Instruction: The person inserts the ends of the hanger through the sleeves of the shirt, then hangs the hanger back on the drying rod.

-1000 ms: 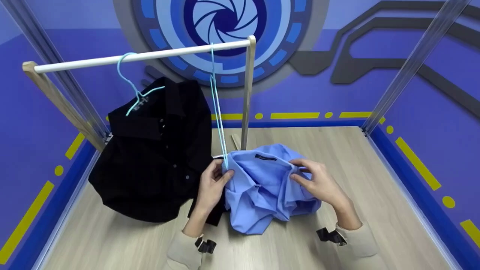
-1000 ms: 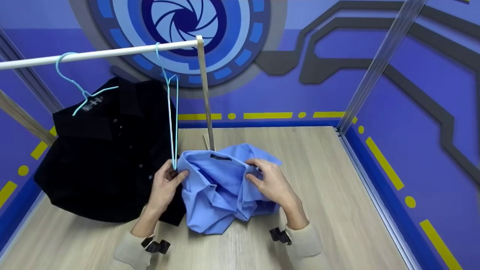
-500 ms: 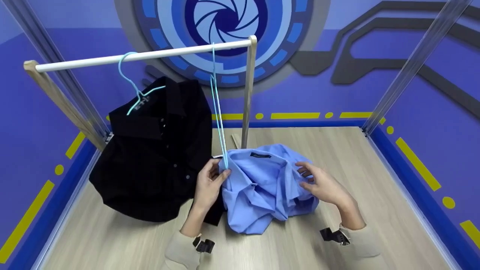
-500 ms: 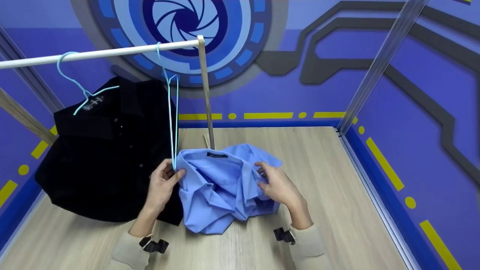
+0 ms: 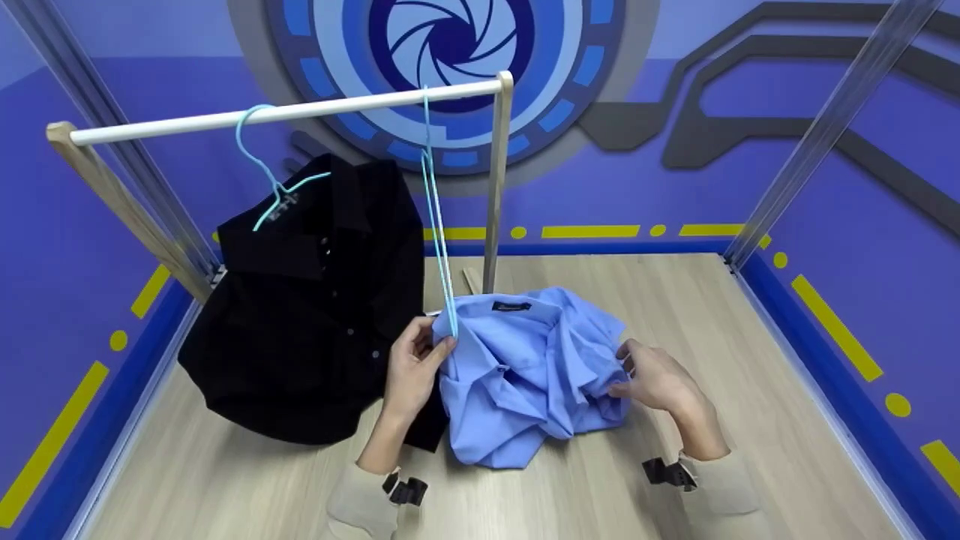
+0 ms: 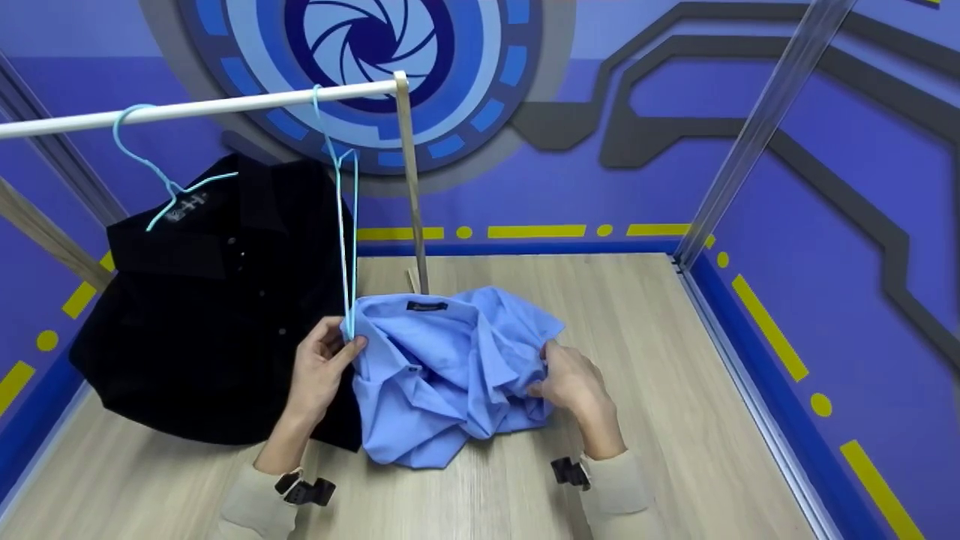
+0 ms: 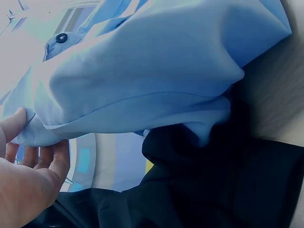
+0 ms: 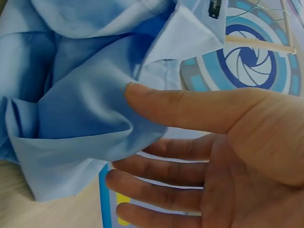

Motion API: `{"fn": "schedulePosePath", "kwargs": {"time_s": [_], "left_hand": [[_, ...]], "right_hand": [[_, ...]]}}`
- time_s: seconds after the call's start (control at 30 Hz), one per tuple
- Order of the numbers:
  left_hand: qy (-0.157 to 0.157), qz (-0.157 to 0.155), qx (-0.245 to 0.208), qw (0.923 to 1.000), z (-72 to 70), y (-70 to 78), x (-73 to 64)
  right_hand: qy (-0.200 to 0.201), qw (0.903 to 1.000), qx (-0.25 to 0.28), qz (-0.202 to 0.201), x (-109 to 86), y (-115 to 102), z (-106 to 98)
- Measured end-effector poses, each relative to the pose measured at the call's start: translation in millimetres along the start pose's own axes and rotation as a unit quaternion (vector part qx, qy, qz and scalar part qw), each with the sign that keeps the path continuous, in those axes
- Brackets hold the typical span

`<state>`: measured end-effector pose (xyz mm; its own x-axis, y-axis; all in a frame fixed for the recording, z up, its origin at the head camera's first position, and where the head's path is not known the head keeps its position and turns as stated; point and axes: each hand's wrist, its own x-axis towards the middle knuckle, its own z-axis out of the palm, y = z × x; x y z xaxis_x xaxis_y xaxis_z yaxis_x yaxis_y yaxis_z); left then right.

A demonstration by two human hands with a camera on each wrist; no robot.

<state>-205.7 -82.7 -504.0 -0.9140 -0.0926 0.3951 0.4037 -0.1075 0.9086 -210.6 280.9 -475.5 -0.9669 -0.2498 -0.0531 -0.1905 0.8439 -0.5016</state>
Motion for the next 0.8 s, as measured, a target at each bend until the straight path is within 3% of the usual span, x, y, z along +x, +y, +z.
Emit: {"fn": "schedulePosePath", "kwargs": {"time_s": [0.17,0.3,0.6,0.8], "left_hand": [[-0.001,0.002,-0.005,1.0,-0.3,0.5,0.2],[-0.002,0.004,-0.001,1.0,-0.9,1.1,-0.1],[0.004,0.001,0.008,1.0,-3.3,0.8,-0.6],[0.004,0.003,0.014,0.9999,-5.8,0.6,-0.3]], "right_hand": [[-0.005,0.9989,-0.032,0.036,0.6,4.1,1.7],[0.017,0.9985,-0.035,0.038,1.0,7.1,0.4],[0.105,0.9944,-0.006,0.009,0.9,9.0,-1.5],[0.194,0.9802,0.038,0.002,6.8,9.3,-2.5]]}}
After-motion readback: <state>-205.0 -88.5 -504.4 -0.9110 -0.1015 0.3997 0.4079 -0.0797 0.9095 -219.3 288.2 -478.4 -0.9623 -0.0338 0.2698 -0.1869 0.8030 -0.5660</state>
